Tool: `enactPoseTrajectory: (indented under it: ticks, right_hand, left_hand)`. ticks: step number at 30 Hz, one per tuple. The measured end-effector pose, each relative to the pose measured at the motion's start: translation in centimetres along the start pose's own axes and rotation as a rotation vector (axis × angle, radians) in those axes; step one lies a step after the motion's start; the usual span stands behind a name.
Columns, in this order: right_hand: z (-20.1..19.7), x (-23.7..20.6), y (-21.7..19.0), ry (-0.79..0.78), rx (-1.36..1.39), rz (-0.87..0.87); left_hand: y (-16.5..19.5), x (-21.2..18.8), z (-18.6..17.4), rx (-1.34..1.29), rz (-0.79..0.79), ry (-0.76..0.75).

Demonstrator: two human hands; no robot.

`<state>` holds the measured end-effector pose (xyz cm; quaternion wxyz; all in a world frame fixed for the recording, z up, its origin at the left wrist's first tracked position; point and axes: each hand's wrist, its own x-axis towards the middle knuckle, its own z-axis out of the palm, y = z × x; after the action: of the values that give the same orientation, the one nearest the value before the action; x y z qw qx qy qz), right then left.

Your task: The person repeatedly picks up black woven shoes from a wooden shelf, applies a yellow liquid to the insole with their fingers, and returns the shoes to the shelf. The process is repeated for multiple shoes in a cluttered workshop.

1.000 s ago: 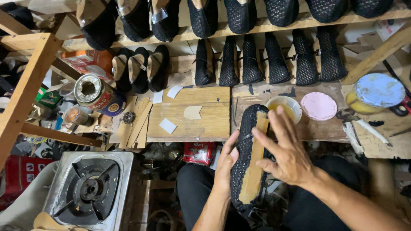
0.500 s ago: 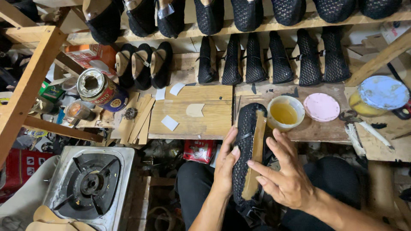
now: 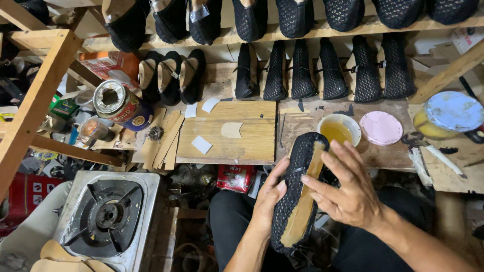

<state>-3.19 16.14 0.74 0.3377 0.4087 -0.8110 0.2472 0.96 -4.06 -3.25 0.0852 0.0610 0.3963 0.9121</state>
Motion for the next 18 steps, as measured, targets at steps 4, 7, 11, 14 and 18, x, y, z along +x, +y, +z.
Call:
enactPoseTrajectory:
  ticks: [4, 7, 11, 14, 18]
  right_hand:
    - [-0.1, -0.1, 1.0, -0.027, -0.077, 0.087]
    - [0.1, -0.1, 2.4, -0.046, 0.003, 0.229]
    - [-0.7, 0.1, 5.8, -0.24, -0.186, 0.395]
    - [-0.6, 0.6, 8.1, -0.351, -0.253, 0.424]
    - [0.0, 0.6, 10.4, -0.613, -0.265, 0.504]
  left_hand:
    - [-0.5, -0.2, -0.8, 0.042, -0.014, 0.018]
    - [-0.7, -0.3, -1.6, -0.008, -0.064, 0.068]
    - [-0.1, -0.5, -2.8, -0.069, -0.089, 0.125]
    - [0.5, -0.7, -3.0, -0.046, -0.094, 0.141]
    - [1.2, -0.7, -2.7, -0.032, -0.135, 0.158]
